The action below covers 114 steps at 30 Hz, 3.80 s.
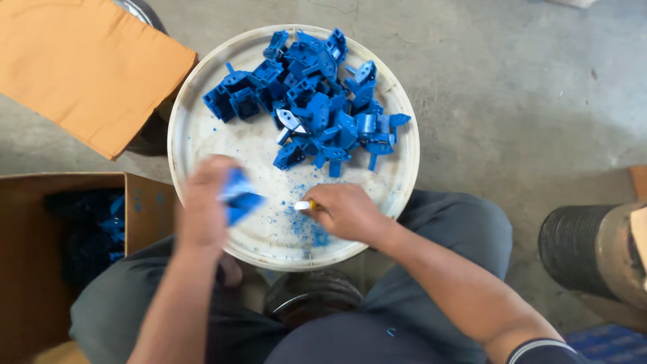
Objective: The person cleans blue plastic parts by hand using a small scraping tool while sitting down.
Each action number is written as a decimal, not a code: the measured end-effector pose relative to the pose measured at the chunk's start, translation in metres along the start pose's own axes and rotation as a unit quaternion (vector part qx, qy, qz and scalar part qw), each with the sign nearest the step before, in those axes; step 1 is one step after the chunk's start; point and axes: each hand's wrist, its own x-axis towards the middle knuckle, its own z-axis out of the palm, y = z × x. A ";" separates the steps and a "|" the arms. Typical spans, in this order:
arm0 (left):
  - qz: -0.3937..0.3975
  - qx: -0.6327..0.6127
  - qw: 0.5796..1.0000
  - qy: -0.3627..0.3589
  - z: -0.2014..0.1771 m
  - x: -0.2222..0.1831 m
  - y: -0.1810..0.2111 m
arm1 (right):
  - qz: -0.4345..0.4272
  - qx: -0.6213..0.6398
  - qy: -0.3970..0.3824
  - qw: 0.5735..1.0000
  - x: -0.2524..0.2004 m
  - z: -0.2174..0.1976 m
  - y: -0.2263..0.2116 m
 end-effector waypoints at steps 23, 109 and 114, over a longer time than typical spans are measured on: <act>0.312 0.501 0.806 0.052 -0.019 -0.093 0.015 | 0.158 -0.112 0.135 0.972 0.004 0.004 0.090; -0.009 -0.059 0.997 -0.044 0.042 -0.003 -0.067 | 0.151 0.224 0.033 0.962 -0.012 0.000 0.003; 0.007 -0.104 0.994 0.006 0.063 0.006 -0.083 | 0.062 0.162 0.053 0.983 -0.014 0.005 -0.014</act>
